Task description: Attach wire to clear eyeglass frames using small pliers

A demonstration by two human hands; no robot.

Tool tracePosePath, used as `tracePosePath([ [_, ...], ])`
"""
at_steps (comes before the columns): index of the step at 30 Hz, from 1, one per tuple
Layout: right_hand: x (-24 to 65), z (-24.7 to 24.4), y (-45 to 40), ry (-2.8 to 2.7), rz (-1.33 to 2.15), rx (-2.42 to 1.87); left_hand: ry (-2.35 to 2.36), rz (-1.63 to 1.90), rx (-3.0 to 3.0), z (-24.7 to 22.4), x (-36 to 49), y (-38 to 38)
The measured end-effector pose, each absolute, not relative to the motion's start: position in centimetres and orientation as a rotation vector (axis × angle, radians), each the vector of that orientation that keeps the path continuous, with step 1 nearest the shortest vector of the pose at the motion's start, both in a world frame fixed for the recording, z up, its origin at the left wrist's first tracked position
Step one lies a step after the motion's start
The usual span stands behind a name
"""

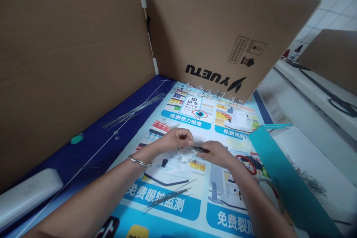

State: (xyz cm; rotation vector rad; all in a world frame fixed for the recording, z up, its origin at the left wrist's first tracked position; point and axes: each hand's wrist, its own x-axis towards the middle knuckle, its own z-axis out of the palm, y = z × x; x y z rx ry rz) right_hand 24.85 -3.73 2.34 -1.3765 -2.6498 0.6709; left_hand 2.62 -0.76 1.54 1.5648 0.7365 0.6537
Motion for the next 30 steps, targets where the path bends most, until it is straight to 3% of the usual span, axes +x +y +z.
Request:
tracePosePath([
  [6,24.4,2.4,-3.8,-2.761,0.244,-1.423,0.775,0.654,1.587,1.6,2.7,-0.7],
  [11,24.4,2.1,-3.8,-2.775,0.100,-1.443,0.773,0.677,1.536,1.4,2.7,-0.7],
  [19,24.2,1.6,-4.1,-2.725,0.167,-1.479,0.763,0.674,1.523,1.7,2.8,-0.9],
  [30,24.4,1.7,-4.0,-2.604,0.517,-1.479,0.709,0.636,1.576,2.4,2.6,-1.0],
])
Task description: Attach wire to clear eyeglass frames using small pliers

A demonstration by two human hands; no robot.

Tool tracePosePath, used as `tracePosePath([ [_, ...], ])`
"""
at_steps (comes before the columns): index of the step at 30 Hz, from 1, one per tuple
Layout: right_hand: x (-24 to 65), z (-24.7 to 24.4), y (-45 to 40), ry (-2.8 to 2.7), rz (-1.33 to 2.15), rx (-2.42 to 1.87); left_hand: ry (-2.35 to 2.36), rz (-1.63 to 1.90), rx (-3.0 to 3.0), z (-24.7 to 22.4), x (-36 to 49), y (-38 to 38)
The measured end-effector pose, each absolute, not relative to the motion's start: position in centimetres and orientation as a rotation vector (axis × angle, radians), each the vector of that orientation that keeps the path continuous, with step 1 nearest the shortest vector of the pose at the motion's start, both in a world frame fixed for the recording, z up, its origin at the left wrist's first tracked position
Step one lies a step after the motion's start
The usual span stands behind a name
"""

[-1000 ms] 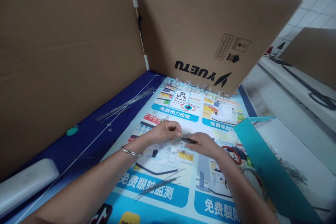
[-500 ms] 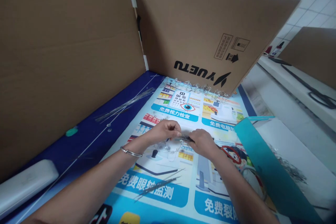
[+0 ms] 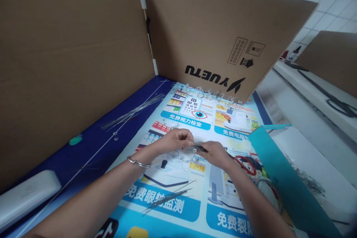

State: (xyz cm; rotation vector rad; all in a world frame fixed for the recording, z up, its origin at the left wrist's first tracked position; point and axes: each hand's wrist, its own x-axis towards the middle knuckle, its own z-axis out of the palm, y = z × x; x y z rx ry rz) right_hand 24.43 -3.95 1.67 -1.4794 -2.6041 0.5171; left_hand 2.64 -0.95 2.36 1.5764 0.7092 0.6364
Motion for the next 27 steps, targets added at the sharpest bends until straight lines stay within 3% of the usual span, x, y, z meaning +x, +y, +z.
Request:
tracePosePath([
  [27,24.97,1.60,-3.89,-2.485,0.642,-1.613,0.825,0.718,1.612,2.77,3.22,-1.54],
])
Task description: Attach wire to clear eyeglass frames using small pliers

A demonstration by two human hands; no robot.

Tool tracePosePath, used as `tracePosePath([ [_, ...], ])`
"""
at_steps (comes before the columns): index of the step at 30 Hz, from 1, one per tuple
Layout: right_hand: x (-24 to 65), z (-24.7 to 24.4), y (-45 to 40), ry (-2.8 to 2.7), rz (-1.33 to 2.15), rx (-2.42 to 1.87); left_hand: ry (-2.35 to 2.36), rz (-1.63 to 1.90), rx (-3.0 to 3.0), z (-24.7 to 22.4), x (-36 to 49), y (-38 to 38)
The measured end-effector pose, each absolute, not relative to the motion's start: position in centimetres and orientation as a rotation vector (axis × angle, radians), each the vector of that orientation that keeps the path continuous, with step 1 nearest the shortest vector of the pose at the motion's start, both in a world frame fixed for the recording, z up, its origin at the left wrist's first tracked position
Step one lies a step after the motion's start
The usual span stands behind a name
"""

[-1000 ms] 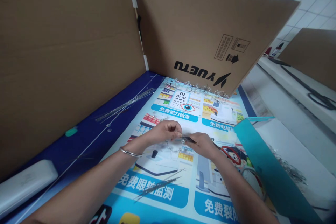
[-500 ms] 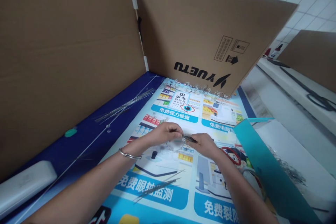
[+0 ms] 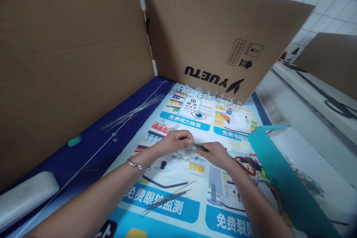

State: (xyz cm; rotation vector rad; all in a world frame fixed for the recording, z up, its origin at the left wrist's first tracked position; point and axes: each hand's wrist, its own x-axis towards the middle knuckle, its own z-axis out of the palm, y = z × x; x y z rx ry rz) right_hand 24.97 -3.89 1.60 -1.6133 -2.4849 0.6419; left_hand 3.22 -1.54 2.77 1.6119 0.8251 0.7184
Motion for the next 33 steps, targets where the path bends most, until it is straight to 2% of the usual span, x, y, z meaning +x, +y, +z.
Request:
tracePosePath([
  [7,25.1,2.4,-3.7,-2.457,0.753,-1.478,0.791,0.732,1.586,2.5,3.0,-1.3],
  [12,25.1,2.9,-3.5,-2.116,0.813,-1.393,0.805,0.767,1.561,2.4,2.7,-1.1],
  [17,24.8,1.4,-3.4,-1.800,0.951,-1.385,0.778,0.779,1.580,2.4,2.9,-1.2],
  [21,24.5,-0.1,-3.3,-1.684,0.923,-1.433,0.798,0.825,1.542,2.5,3.1,-1.3],
  [33,24.9,1.3,-4.0,-1.952,0.889,-1.446,0.778,0.806,1.508,2.6,2.9,-1.5],
])
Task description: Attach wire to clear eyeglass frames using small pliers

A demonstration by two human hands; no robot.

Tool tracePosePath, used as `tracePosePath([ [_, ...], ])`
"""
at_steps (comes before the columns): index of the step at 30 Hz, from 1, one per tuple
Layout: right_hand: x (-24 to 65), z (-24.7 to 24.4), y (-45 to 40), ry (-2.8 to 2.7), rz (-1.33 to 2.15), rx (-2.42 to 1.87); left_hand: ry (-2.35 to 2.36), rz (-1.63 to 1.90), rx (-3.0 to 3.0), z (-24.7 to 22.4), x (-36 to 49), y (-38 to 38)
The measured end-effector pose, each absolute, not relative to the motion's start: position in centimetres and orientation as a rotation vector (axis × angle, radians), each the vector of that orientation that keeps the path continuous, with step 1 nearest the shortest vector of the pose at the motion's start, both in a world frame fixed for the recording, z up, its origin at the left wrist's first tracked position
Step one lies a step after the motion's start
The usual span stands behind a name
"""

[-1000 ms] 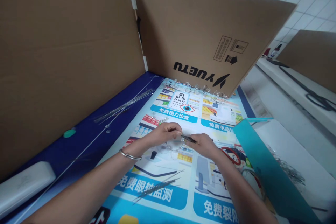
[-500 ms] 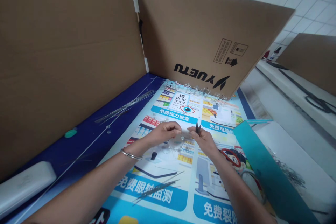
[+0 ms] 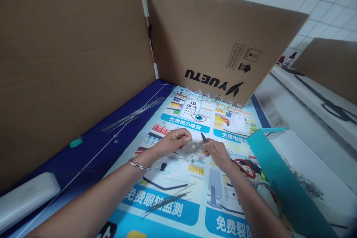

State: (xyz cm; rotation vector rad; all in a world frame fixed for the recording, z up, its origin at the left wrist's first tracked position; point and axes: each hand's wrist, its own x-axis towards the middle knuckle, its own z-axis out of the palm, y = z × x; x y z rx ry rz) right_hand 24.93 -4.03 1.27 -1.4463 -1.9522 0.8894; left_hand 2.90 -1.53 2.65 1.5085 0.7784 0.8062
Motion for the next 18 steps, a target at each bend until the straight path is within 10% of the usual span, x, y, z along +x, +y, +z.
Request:
tracePosePath([
  [18,26.0,3.6,-3.8,-2.321,0.871,-1.359,0.818,0.771,1.595,2.6,2.6,-1.3],
])
